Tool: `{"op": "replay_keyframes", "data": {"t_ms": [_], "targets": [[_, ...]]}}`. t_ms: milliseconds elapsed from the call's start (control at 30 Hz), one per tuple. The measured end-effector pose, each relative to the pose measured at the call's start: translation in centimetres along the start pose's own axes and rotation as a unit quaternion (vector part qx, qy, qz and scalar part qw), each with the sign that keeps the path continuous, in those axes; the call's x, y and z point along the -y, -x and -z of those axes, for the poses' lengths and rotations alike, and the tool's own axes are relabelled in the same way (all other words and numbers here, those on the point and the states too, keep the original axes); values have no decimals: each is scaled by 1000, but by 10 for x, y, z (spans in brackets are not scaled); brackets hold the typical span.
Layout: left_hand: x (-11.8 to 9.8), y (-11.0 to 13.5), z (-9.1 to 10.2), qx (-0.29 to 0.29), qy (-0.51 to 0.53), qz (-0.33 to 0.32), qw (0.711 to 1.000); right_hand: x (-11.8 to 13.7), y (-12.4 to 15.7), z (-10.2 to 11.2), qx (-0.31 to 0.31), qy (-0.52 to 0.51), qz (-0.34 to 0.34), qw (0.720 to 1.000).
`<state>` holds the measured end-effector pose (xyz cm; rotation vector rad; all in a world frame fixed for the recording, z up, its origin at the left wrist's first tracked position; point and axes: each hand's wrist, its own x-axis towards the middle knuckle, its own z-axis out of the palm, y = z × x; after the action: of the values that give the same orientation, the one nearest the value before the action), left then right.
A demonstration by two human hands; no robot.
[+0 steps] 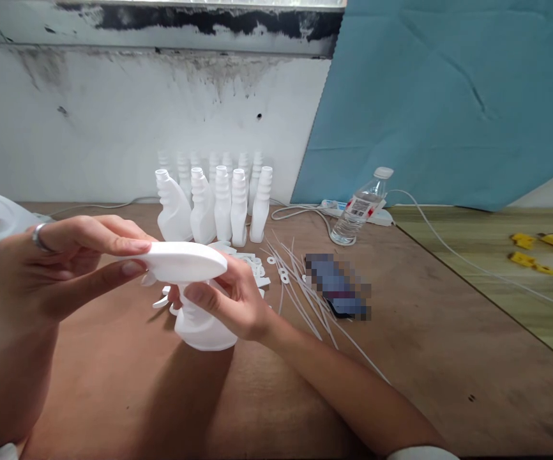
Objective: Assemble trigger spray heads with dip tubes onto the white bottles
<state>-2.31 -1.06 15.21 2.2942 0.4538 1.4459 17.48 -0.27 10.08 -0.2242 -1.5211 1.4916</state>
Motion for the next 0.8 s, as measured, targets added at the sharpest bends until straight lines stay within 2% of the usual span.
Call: {"op": "replay_keyframes", "data": {"t_ms": [233, 367, 500, 600, 700, 800], "targets": [[-1, 3, 1, -5, -3, 19, 1000, -2, 1, -5, -46, 81, 9, 996], [2, 2, 0, -18, -26, 49, 998, -1, -1, -4, -56, 56, -28, 996], [6, 0, 2, -4, -7, 42, 999, 5, -8, 4, 11, 5, -92, 996], [6, -2, 5, 8, 6, 39, 999, 10, -12, 10, 74, 12, -140, 987], [7, -2, 8, 29, 29, 44, 998, 12, -14, 12, 113, 5, -152, 982], [10, -1, 11, 39, 64, 46, 996, 12, -13, 10, 115, 3, -148, 982]]}}
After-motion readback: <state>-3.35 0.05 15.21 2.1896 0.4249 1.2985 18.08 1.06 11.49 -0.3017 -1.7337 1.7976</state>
